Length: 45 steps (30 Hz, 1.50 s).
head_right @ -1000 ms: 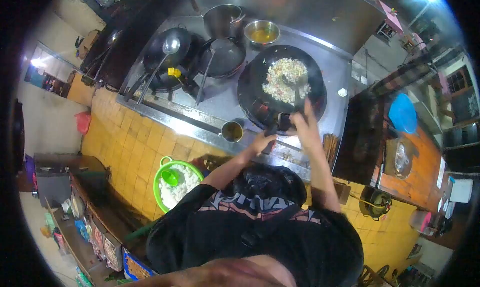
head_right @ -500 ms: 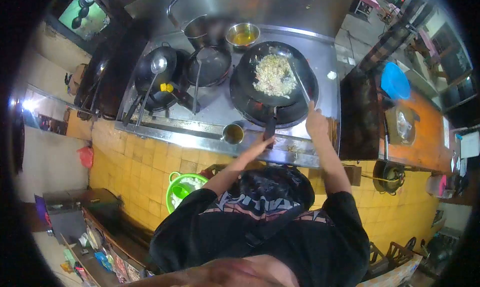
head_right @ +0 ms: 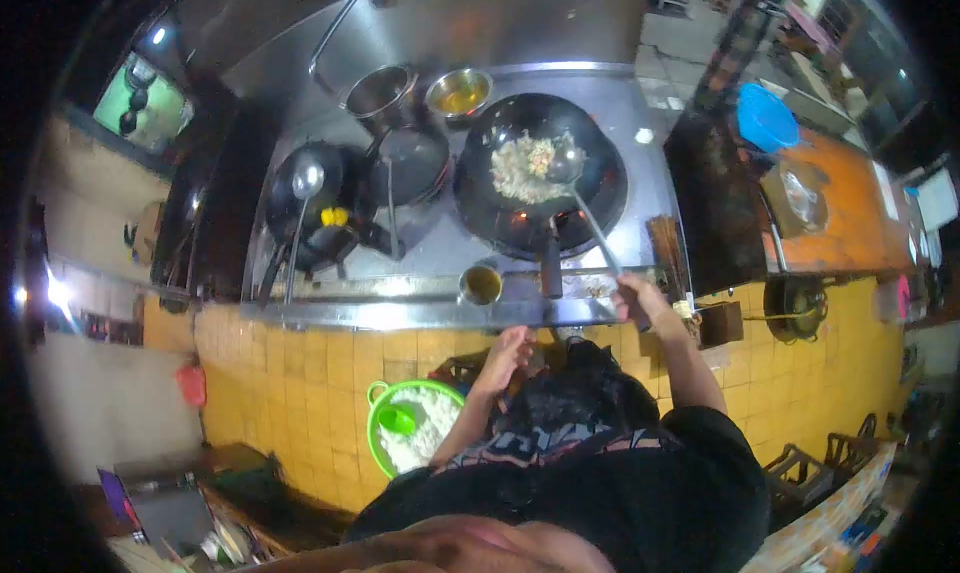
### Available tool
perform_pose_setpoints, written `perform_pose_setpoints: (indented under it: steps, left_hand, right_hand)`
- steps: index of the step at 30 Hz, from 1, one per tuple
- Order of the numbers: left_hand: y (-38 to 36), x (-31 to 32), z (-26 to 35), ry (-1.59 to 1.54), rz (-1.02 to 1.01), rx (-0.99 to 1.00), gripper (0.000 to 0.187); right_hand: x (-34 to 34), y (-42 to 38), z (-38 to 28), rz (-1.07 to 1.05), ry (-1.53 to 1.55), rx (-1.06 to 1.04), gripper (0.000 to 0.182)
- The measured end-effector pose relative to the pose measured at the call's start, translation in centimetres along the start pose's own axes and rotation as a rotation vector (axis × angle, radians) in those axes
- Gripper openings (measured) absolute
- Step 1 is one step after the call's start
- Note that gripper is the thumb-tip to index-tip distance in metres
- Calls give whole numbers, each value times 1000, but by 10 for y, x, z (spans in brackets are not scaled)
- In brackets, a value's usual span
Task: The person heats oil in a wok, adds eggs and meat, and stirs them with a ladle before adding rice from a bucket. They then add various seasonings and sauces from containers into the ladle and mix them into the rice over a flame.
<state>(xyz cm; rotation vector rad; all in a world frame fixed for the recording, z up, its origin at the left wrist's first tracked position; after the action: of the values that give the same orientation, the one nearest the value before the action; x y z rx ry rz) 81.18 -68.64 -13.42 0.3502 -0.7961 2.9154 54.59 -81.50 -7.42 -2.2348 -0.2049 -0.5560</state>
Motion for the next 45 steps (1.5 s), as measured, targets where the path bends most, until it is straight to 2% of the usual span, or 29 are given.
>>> perform_pose_setpoints:
  steps: [2, 3, 5, 7, 9, 10, 11, 13, 15, 16, 17, 19, 21, 22, 23, 25, 27, 28, 30, 31, 33, 35, 37, 39, 43, 44, 45]
  left_hand:
    - [1, 8, -1, -60, -12, -32, 39]
    - [11, 13, -2, -44, -42, -32, 39]
    - [10, 28, 5, 111, -74, -32, 42]
    - [13, 47, 13, 167, -132, -72, 42]
    - [21, 69, 19, 239, -180, 9, 39]
    - [23, 84, 20, 257, -179, 18, 37]
    - [23, 105, 26, 289, -227, 28, 37]
    - [14, 148, 30, 214, -270, -1, 36]
    - [-1, 203, 39, 212, -367, 14, 36]
    - [-20, 233, 51, 198, -431, 53, 38]
    - [-33, 258, 52, 184, -496, 89, 40]
    - [-49, 298, 24, 235, -597, 18, 34]
    - [-83, 336, 7, 173, -457, 42, 26]
    - [-98, 353, -4, 232, -369, 132, 22]
    - [-114, 372, -21, 270, -436, 104, 22]
    - [-136, 409, -47, 431, -667, 215, 21]
    - [-154, 439, -88, 473, -778, 219, 25]
    - [-179, 453, -97, 501, -836, 156, 24]
    - [-215, 476, -118, 592, -972, 107, 22]
    - [-197, 494, -138, 659, -1024, 127, 21]
    - [-225, 506, -166, 677, -1160, -124, 21]
    - [-255, 518, -187, 769, -1281, -197, 24]
    - [-288, 532, -206, 904, -1340, -247, 25]
    - [-287, 540, -212, 1000, -1451, -306, 25]
    - [-338, 576, -238, 1154, -1661, -397, 28]
    - [-353, 590, -240, 1218, -1721, -286, 27]
    - [-353, 606, -254, 1222, -1736, -293, 27]
  right_hand:
    - [26, -15, 7, 57, -59, 137, 30]
    - [31, -17, -8, 92, -320, -42, 21]
    - [31, -9, -1, 73, -90, 104, 19]
    - [29, -27, 1, 82, -186, -12, 16]
    - [34, -69, 2, 77, -194, -141, 16]
    - [29, -84, 7, 31, -157, -197, 23]
    - [24, -101, 13, 72, -174, -253, 33]
    - [17, -142, 26, 51, -180, -284, 43]
    - [10, -186, 37, 46, -229, -444, 52]
    - [6, -210, 45, 66, -248, -423, 57]
    - [-7, -225, 57, 152, -218, -462, 59]
    - [-30, -255, 88, 283, -126, -561, 61]
    - [-51, -284, 120, 330, -11, -562, 65]
    - [-67, -299, 132, 411, -75, -731, 66]
    - [-87, -311, 146, 542, -203, -941, 67]
    - [-124, -340, 185, 973, -508, -1294, 70]
    - [-121, -412, 200, 1082, -444, -1228, 73]
    - [-116, -453, 210, 1151, -389, -1193, 74]
    - [-116, -509, 250, 889, 27, -673, 73]
    - [-152, -510, 274, 944, 119, -687, 73]
    - [-183, -552, 358, 1321, 58, -644, 67]
    - [-184, -612, 436, 1614, 210, -625, 57]
    - [-180, -655, 527, 2037, 155, -631, 48]
    - [-149, -665, 567, 2189, 450, -470, 46]
    - [-129, -715, 646, 2425, 621, -237, 40]
    - [-128, -733, 661, 2516, 646, -182, 39]
    - [-141, -744, 674, 2566, 620, -153, 38]
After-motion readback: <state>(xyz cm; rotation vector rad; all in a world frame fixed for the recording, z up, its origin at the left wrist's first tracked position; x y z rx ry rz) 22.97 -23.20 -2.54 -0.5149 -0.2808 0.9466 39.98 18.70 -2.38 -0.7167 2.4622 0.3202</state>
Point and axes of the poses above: each hand's wrist, its own y-axis towards the middle knuckle, its own x-axis out of the palm, z = x × y, the point moved 6 cm from there along y, towards the middle knuckle, and after that the axes turned 11 degrees about y, right-handed, at the moved point
